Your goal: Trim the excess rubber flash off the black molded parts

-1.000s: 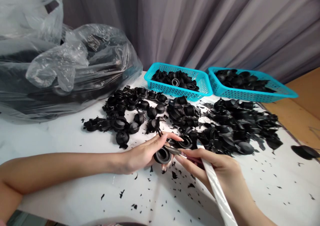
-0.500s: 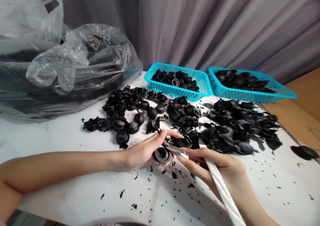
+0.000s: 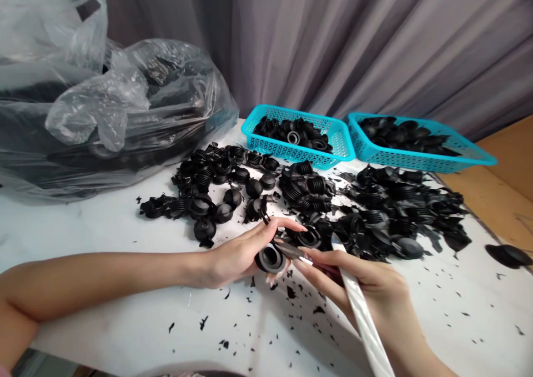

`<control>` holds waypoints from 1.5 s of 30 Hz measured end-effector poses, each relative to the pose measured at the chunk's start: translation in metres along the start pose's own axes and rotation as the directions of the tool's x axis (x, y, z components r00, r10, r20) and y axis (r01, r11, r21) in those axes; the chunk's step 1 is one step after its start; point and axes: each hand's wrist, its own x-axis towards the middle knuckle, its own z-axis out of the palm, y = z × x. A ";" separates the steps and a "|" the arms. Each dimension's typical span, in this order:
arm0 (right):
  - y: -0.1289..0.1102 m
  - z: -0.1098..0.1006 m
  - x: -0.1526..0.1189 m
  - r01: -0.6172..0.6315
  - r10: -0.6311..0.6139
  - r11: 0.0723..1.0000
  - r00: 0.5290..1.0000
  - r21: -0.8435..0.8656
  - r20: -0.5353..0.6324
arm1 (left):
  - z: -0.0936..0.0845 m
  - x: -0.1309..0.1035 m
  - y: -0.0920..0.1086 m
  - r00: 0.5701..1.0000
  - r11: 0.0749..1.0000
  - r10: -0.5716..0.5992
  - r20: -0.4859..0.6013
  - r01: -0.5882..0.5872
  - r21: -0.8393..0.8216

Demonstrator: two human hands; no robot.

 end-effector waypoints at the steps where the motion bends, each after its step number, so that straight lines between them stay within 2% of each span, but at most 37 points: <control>1: 0.000 0.000 0.000 0.006 -0.006 1.000 1.000 0.000 0.003 | 0.000 0.000 0.000 1.000 1.000 -0.002 -0.001 0.002 -0.003; 11: 0.002 0.002 0.001 0.000 0.000 1.000 1.000 -0.007 0.006 | 0.002 0.000 0.001 1.000 1.000 0.017 -0.006 -0.017 0.022; 18: 0.002 0.004 0.000 -0.063 0.062 0.998 0.998 0.020 0.032 | 0.000 0.001 0.000 0.999 0.999 0.039 0.019 -0.040 0.019; 29: -0.009 0.003 0.005 -0.081 0.078 0.996 0.995 0.044 0.067 | 0.002 0.000 0.005 1.000 0.997 0.003 0.026 -0.005 0.079; 35: -0.007 0.003 0.003 -0.105 0.100 0.993 0.991 0.059 0.092 | 0.000 0.001 0.005 0.996 1.000 0.004 0.084 -0.005 0.013; 45: 0.000 0.009 0.000 -0.074 0.071 0.993 0.997 0.096 0.039 | -0.002 0.002 0.005 0.993 1.000 0.014 0.120 -0.013 -0.008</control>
